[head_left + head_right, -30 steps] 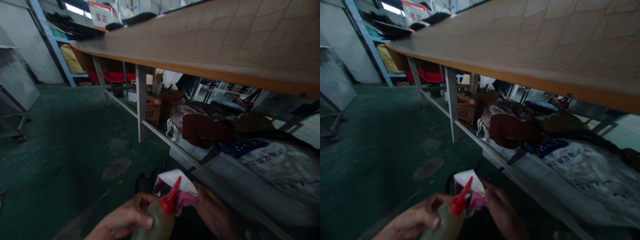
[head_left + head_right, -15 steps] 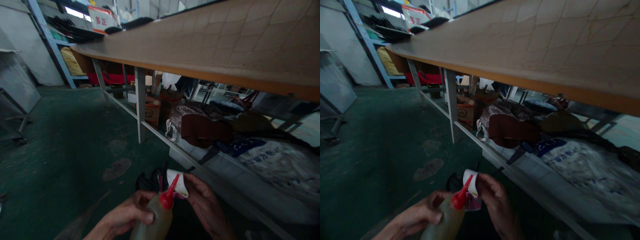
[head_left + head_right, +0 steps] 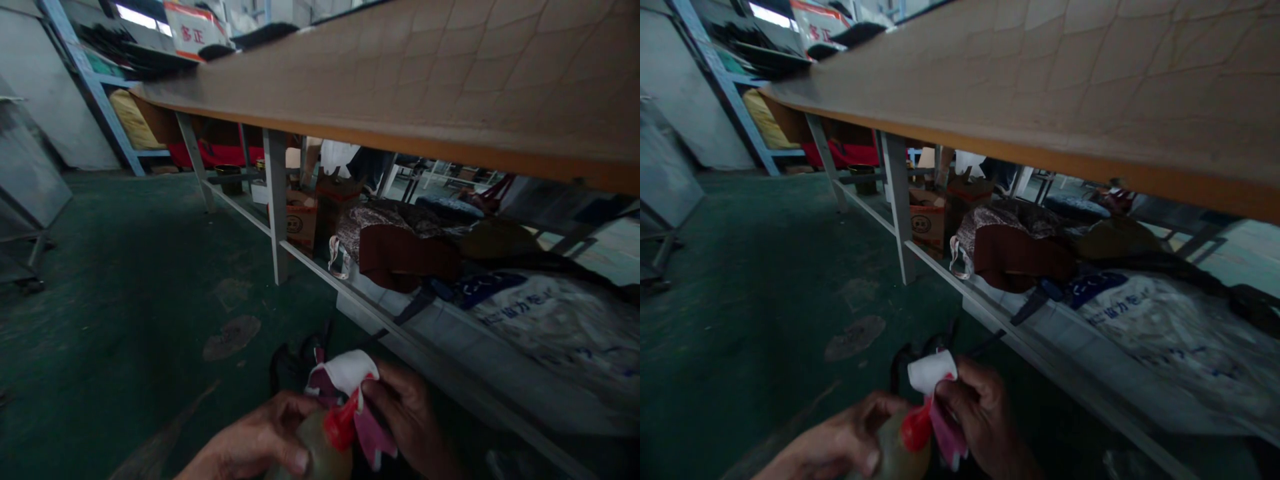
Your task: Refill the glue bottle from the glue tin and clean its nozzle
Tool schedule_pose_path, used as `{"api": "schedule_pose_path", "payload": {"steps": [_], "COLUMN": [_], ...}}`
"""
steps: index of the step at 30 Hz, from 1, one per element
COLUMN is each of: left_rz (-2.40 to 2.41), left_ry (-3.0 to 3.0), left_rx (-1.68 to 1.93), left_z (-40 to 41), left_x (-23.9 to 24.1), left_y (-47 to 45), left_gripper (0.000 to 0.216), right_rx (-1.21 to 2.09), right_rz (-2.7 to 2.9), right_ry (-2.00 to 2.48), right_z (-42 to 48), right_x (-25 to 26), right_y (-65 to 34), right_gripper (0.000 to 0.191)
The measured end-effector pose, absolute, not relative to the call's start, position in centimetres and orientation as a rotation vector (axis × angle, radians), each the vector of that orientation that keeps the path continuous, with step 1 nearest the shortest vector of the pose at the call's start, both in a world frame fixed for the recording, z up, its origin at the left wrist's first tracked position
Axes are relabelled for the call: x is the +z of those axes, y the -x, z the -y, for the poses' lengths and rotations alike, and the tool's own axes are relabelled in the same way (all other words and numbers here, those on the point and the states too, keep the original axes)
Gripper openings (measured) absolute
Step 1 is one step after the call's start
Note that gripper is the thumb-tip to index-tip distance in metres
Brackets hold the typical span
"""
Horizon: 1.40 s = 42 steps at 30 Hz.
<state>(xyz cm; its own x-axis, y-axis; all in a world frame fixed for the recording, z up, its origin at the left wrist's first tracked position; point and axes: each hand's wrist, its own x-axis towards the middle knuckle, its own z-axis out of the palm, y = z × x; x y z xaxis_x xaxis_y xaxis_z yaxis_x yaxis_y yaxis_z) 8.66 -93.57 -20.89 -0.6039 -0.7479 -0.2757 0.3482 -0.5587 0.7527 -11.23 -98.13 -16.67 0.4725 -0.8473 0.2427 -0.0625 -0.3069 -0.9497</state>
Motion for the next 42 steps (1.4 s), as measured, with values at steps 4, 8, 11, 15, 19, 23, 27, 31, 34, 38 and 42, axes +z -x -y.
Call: {"api": "schedule_pose_path", "payload": {"steps": [4, 8, 11, 15, 19, 23, 27, 31, 34, 38, 42], "left_rz": [0.835, 0.803, 0.761, 0.742, 0.775, 0.786, 0.769, 0.79, 0.875, 1.086, 1.148], "left_ry": [-0.723, -0.667, -0.626, -0.628, -0.675, -0.7, -0.723, -0.728, -0.739, -0.805, -0.86], "left_rx": [-2.189, -2.154, -2.116, -2.082, -2.036, -1.998, -1.987, -1.966, -1.938, -1.881, -1.79], "left_z": [93.6, 93.6, 93.6, 93.6, 93.8, 94.0, 93.9, 93.9, 94.1, 94.5, 94.5], "left_x": [-20.8, -21.0, -21.2, -20.9, -20.7, -20.9, -21.0, -20.8, -20.5, -19.9, -19.7], "left_y": [-8.0, -7.3, -6.8, -6.3, -6.2, -6.2, -6.2, -6.4, -6.9, -7.7, -7.7], "left_gripper": [0.058, 0.052, 0.049, 0.045, 0.049, 0.05, 0.05, 0.048, 0.05, 0.049, 0.05], "right_rx": [-1.197, -1.321, -1.372, -1.429, -1.457, -1.412, -1.368, -1.392, -1.351, -1.125, -1.112], "right_rz": [-0.813, -0.882, -0.947, -1.038, -1.035, -1.038, -1.028, -1.053, -0.999, -0.914, -0.947], "right_ry": [1.966, 2.042, 2.08, 2.168, 2.232, 2.29, 2.337, 2.324, 2.177, 2.016, 2.065], "right_z": [97.7, 97.9, 98.2, 98.6, 99.0, 99.0, 98.8, 98.6, 98.8, 99.1, 98.9], "right_x": [-16.1, -16.5, -16.9, -16.9, -16.8, -17.1, -17.2, -17.1, -17.0, -17.1, -17.3], "right_y": [10.9, 10.6, 10.4, 10.2, 10.0, 10.0, 9.9, 9.8, 10.1, 10.7, 10.8], "right_gripper": [0.032, 0.026, 0.024, 0.028, 0.03, 0.031, 0.032, 0.033, 0.026, 0.019, 0.023]}}
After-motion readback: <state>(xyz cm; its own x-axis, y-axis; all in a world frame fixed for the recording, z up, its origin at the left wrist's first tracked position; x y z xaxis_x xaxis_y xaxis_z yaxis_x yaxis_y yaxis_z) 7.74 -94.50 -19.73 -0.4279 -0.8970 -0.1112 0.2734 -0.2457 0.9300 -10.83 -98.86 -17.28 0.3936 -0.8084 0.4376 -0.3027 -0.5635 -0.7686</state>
